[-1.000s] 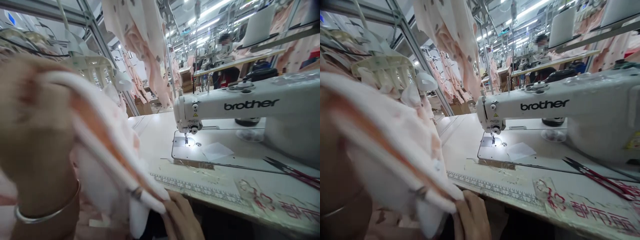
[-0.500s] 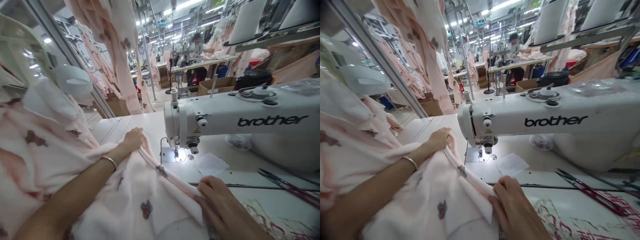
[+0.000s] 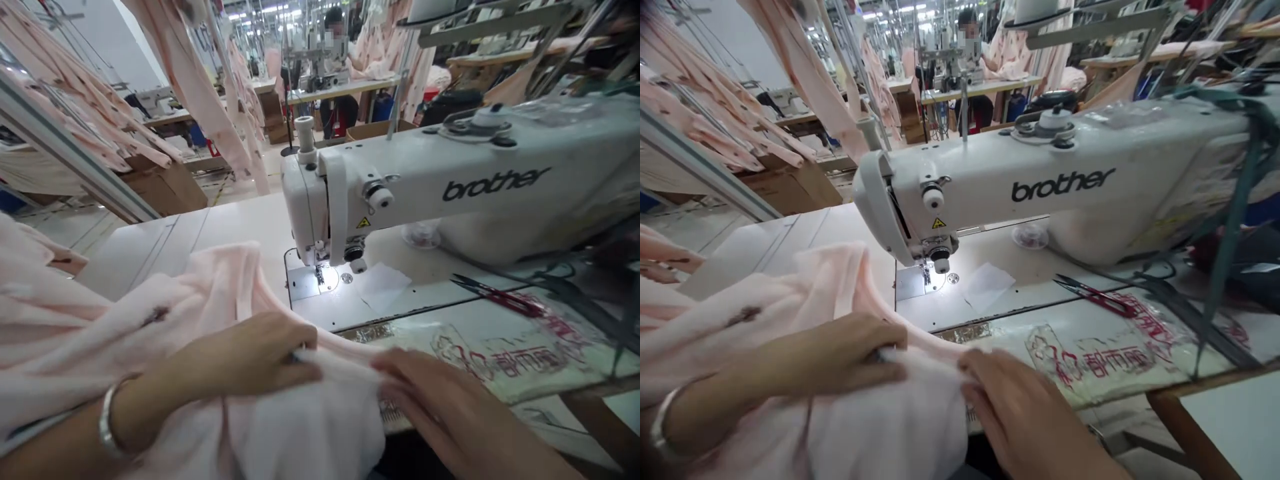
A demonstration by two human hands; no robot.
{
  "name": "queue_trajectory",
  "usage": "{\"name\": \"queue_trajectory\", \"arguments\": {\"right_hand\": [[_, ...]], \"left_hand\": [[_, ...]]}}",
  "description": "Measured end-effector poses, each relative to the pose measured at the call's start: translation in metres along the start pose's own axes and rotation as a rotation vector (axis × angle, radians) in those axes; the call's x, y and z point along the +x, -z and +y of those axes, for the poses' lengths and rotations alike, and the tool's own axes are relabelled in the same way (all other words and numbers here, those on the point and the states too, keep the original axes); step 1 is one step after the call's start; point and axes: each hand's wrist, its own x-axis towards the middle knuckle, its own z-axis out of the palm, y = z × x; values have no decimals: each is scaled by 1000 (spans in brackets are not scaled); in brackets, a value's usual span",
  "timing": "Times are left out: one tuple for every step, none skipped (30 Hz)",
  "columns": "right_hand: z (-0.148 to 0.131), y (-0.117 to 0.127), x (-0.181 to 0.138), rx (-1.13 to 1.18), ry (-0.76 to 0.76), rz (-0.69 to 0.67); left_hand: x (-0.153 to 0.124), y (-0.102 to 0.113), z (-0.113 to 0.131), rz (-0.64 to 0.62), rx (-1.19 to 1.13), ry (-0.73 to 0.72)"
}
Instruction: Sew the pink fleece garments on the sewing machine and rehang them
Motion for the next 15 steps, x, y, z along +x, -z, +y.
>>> {"name": "queue_trajectory", "arguments": {"right_hand": [[1, -1, 10, -65, -7, -61], [2, -1, 20, -113, -17, -109], [1, 0, 30, -146, -26, -136], [0, 1, 37, -158, -32, -146], [-2, 3, 44, -159, -38, -154], [-3, 5, 48, -158, -51, -166], [-3, 7, 51, -156, -68, -183], [-3, 8, 53, -156, -84, -205], [-2, 8, 54, -154, -95, -223], [0, 9, 55, -149, -96, -237], [1, 9, 55, -144, -86, -246], [3, 9, 56, -141, -70, -247], [4, 9, 56, -141, -49, -242], [5, 9, 57, -137, -22, -232], [5, 11, 59, -121, 10, -228]], "left_hand": [[6, -3, -7, 23, 29, 35], [11, -4, -13, 18, 49, 57], [14, -5, -17, -8, 57, 66], [16, -4, -18, -38, 64, 70], [16, -4, -17, -53, 80, 78], [16, -3, -13, -37, 107, 97], [16, -4, -8, 7, 143, 119], [17, -5, -2, 74, 175, 135], [20, -8, 5, 152, 198, 139], [24, -12, 11, 226, 208, 123], [29, -16, 15, 275, 203, 89], [34, -20, 18, 291, 184, 50], [39, -24, 20, 283, 156, 15], [43, -26, 20, 264, 127, -12], [46, -28, 18, 243, 97, -31]]}}
